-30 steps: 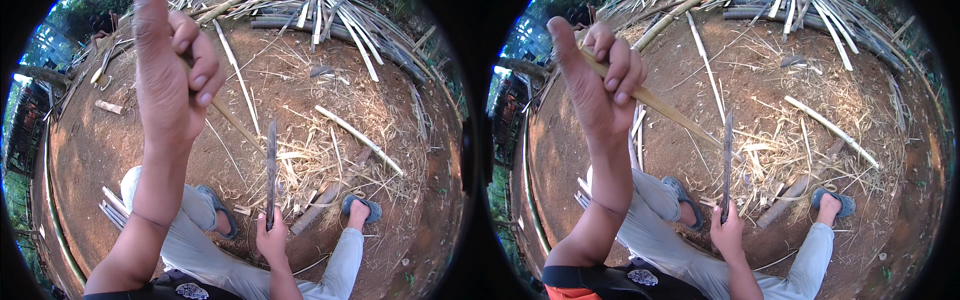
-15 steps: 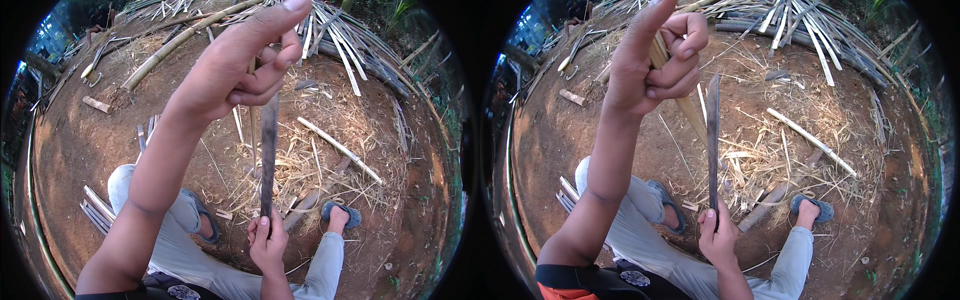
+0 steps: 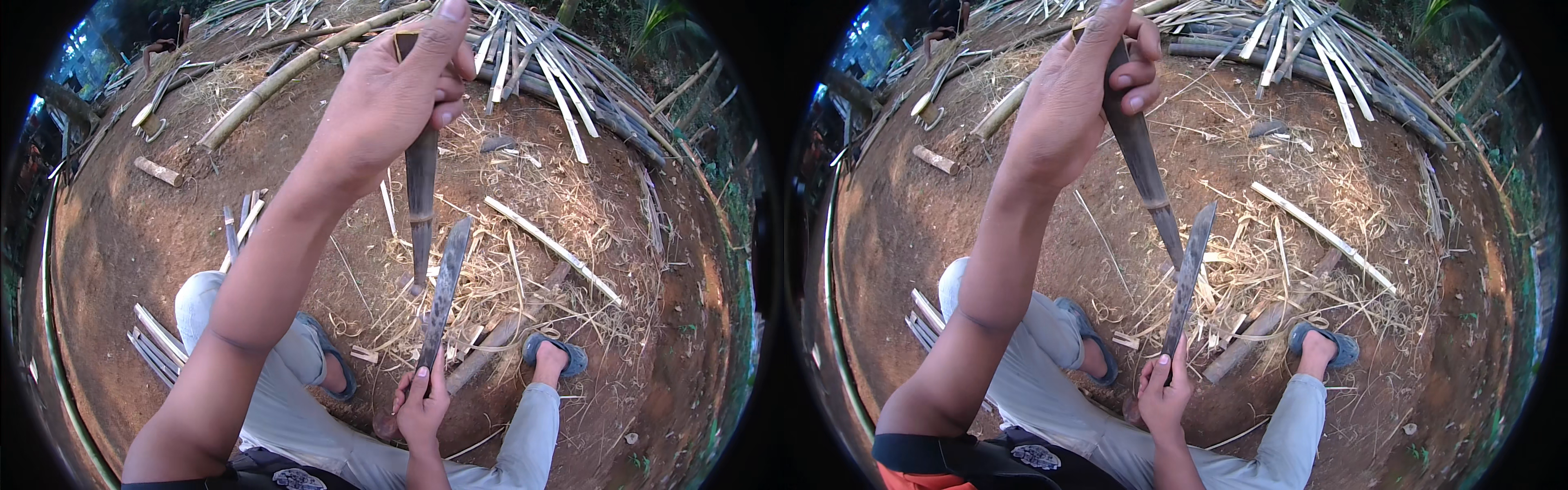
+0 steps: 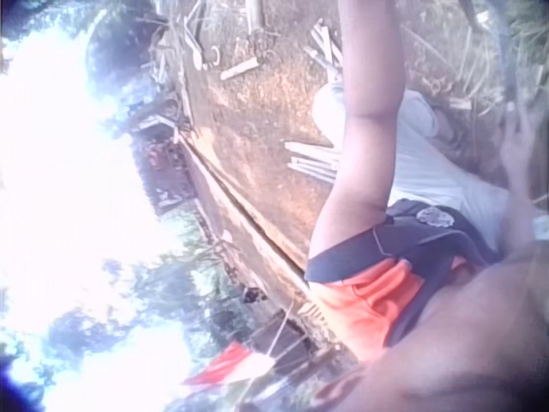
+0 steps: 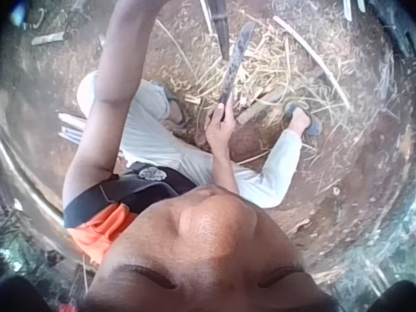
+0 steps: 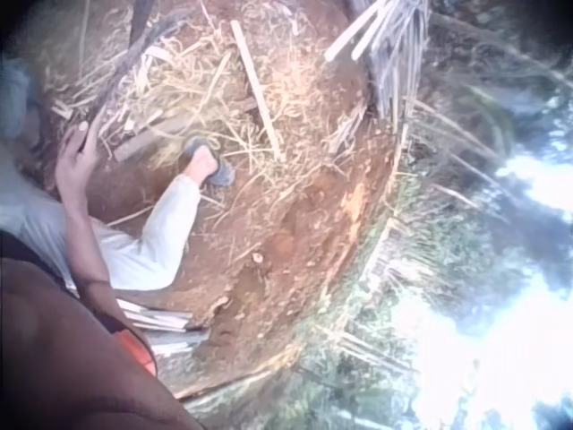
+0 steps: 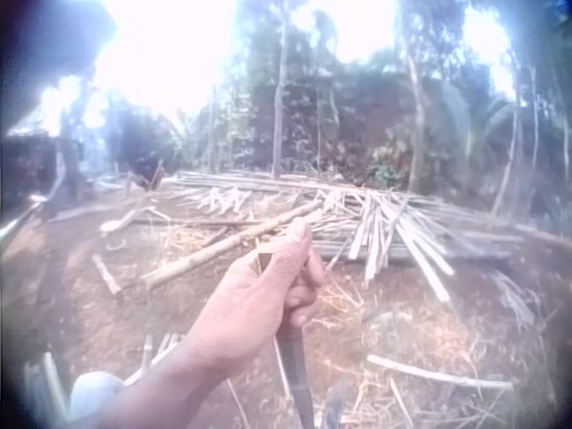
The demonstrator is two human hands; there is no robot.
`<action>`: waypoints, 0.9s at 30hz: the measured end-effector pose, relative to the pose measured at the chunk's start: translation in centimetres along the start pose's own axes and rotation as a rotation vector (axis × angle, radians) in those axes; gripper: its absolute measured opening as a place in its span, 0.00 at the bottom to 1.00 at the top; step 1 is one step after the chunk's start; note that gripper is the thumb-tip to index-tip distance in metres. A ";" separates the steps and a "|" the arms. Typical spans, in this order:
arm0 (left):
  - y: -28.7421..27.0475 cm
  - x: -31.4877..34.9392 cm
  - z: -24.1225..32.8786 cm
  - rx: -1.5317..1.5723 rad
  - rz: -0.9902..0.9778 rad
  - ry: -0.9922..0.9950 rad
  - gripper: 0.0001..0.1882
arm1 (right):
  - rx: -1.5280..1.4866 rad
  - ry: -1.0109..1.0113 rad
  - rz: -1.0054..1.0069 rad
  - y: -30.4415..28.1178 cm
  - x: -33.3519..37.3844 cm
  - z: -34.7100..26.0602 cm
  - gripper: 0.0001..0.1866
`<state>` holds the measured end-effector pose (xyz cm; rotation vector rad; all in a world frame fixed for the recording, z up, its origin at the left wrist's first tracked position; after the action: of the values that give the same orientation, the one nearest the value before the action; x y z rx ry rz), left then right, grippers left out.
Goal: The person sits on the ground and uses a machete to shave and split a piece of bamboo. They repeatedly scrape the surface to thin the material and split it into smaller strips, occasionally inspecting the blade and the bamboo piece.
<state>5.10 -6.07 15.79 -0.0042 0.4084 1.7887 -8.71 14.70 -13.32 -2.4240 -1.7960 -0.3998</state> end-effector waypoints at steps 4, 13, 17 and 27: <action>-1.5 -0.1 -1.4 0.097 0.061 0.246 0.26 | 0.049 -0.015 0.004 0.1 1.1 1.3 0.29; -5.3 3.2 -1.9 0.106 0.134 0.431 0.27 | 0.248 -0.595 -0.101 3.9 2.0 -4.0 0.26; -6.4 4.3 -1.9 0.107 0.244 0.465 0.26 | 0.290 -0.507 -0.091 5.2 1.7 -4.1 0.25; -7.9 4.7 -1.6 0.093 0.352 0.481 0.26 | 0.272 -0.338 -0.069 4.3 -0.6 1.8 0.27</action>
<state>10.94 -0.47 11.16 -0.3194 0.8795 2.1110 -4.55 13.26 -14.90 -2.3472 -1.9121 0.2526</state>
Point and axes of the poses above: each hand's wrist, its own x-axis away from the middle knuckle, its own y-axis out of the palm, z = x × y, the point moved 5 cm from there along -x, towards the middle knuckle, and after that the axes turned 11 degrees about z, right-handed, at the moved point
